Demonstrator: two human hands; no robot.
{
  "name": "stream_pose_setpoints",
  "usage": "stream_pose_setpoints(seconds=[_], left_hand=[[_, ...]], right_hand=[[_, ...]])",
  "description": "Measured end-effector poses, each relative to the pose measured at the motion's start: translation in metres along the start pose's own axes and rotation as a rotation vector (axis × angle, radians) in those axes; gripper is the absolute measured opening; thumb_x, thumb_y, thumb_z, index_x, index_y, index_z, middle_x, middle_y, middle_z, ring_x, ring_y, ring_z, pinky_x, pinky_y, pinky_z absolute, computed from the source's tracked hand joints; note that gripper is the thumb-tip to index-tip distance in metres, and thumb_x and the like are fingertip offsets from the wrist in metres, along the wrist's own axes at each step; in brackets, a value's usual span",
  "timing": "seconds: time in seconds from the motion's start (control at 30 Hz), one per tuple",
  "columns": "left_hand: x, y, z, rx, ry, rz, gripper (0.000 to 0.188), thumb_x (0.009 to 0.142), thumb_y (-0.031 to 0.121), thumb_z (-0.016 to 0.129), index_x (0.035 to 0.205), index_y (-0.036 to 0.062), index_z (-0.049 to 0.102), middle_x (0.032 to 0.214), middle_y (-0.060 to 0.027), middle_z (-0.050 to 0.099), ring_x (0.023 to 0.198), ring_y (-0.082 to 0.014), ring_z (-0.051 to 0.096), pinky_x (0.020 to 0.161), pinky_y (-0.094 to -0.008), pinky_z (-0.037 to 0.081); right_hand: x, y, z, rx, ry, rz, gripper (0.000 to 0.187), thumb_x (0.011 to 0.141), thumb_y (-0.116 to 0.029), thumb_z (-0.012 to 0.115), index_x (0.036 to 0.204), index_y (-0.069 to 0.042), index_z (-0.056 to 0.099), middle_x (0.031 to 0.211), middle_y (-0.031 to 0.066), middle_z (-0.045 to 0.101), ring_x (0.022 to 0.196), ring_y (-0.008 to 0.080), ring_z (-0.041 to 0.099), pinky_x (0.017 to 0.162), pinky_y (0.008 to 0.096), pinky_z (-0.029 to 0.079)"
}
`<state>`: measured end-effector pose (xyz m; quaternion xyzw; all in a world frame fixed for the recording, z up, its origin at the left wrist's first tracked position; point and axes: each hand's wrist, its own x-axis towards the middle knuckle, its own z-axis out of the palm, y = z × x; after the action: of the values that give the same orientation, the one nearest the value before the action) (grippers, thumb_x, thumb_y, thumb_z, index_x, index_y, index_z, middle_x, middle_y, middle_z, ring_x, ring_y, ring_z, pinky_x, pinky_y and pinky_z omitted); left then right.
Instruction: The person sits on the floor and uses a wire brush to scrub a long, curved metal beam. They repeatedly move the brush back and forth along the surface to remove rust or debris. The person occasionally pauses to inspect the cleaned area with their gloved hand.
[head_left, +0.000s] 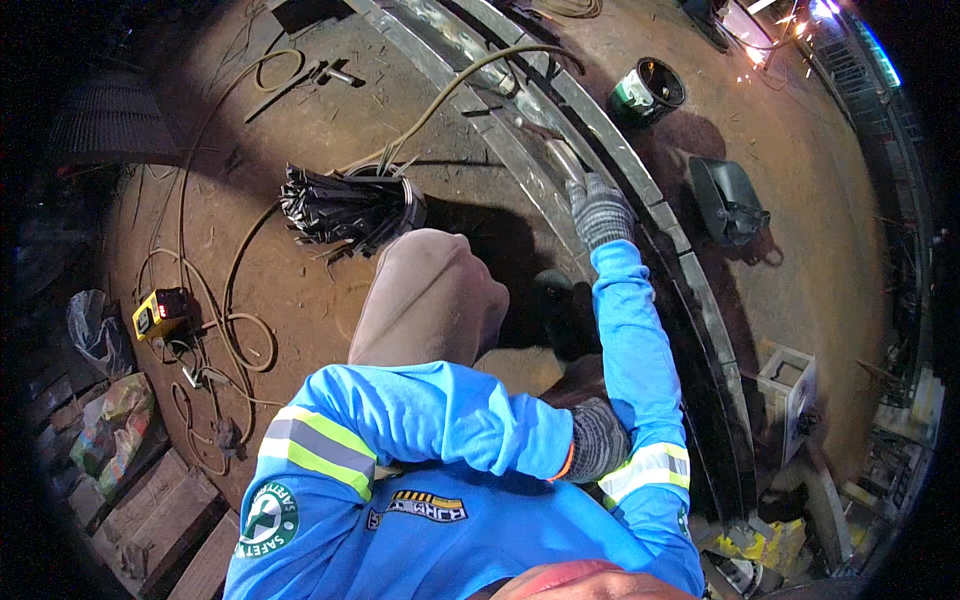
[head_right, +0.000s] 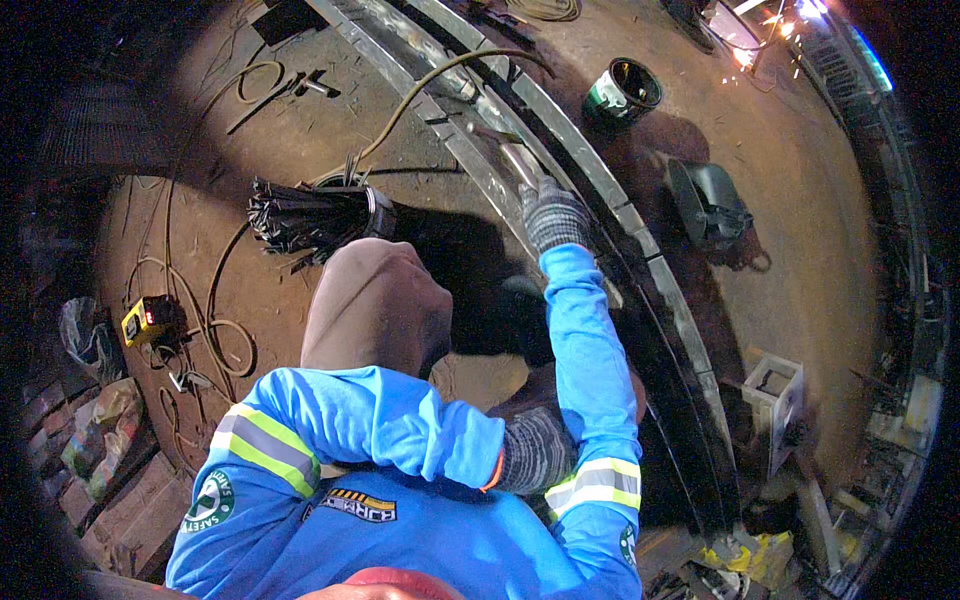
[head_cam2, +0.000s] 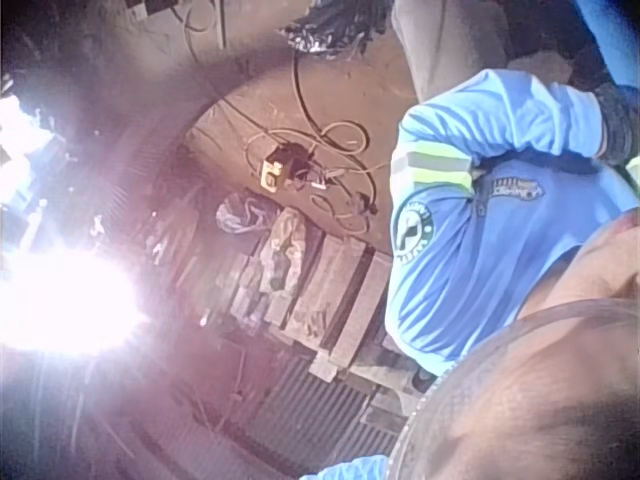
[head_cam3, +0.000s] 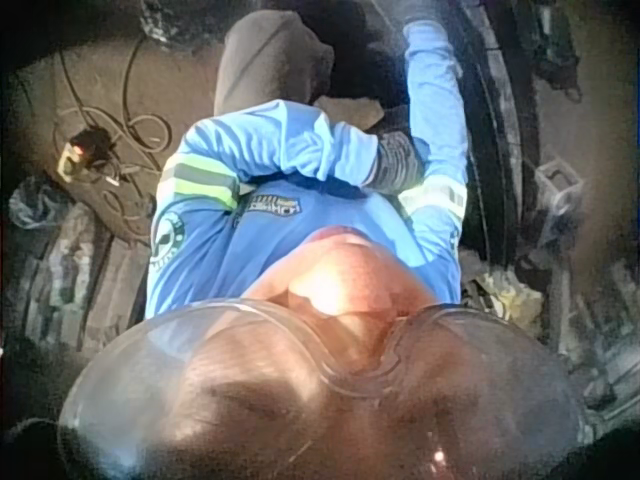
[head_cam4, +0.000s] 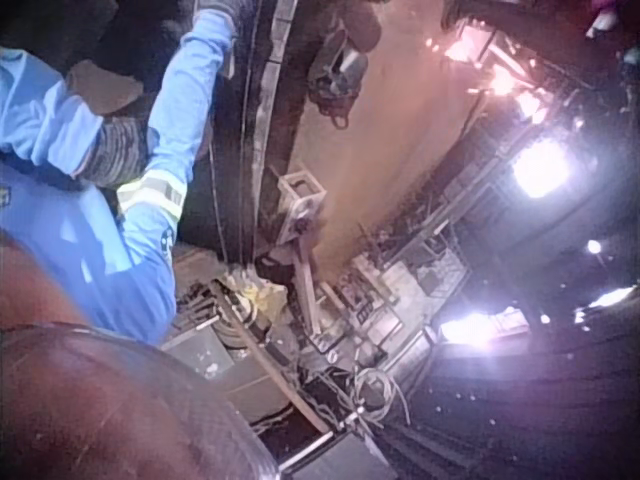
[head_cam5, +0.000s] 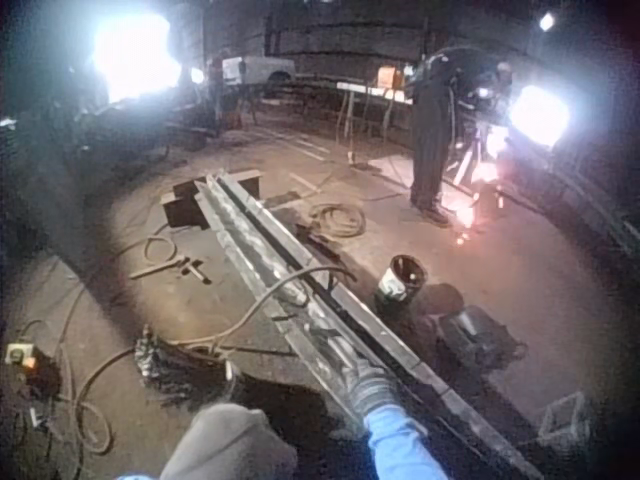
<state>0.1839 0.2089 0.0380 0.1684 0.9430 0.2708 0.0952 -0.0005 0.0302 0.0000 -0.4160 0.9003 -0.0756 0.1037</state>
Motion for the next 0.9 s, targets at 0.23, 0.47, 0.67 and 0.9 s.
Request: stream_pose_setpoints(seconds=[0.23,0.47,0.67,0.9], left_hand=[[0.002,-0.001,0.024,-0.125,0.122,-0.001,0.012,0.065,0.020,0.063,0.073,0.0141,0.070,0.073,-0.0095,0.066,0.066,-0.0268,0.066,0.053,-0.0422,0.051],[0.021,-0.001,0.054,-0.047,0.116,0.014,0.014,0.066,0.024,0.063,0.073,0.0141,0.070,0.074,-0.0091,0.066,0.066,-0.0264,0.066,0.054,-0.0428,0.051],[-0.002,-0.003,0.012,-0.090,0.147,0.048,0.015,0.065,0.021,0.064,0.076,0.0127,0.070,0.072,-0.0107,0.066,0.066,-0.0272,0.066,0.053,-0.0427,0.051],[0.001,-0.003,0.028,-0.132,0.279,-0.004,0.015,0.065,0.022,0.064,0.077,0.0128,0.068,0.072,-0.0103,0.065,0.064,-0.0271,0.065,0.053,-0.0416,0.051]], right_hand=[[-0.034,-0.044,0.011,-0.004,0.074,-0.532,0.040,0.088,-0.040,0.047,0.106,-0.006,0.057,0.080,0.0226,0.063,0.072,0.0397,0.061,0.065,0.0494,0.048],[-0.009,-0.022,0.024,0.007,0.076,-0.049,0.034,0.088,-0.040,0.047,0.103,-0.010,0.056,0.083,0.0222,0.063,0.077,0.0399,0.062,0.068,0.0509,0.048],[-0.017,-0.019,0.020,0.085,0.322,-0.429,0.045,0.090,-0.044,0.043,0.113,-0.008,0.055,0.084,0.0225,0.063,0.071,0.0387,0.061,0.065,0.0487,0.048],[-0.025,-0.027,0.018,-0.084,0.113,-0.176,0.037,0.089,-0.039,0.046,0.113,-0.013,0.055,0.082,0.0193,0.065,0.075,0.0355,0.063,0.067,0.0467,0.049]])
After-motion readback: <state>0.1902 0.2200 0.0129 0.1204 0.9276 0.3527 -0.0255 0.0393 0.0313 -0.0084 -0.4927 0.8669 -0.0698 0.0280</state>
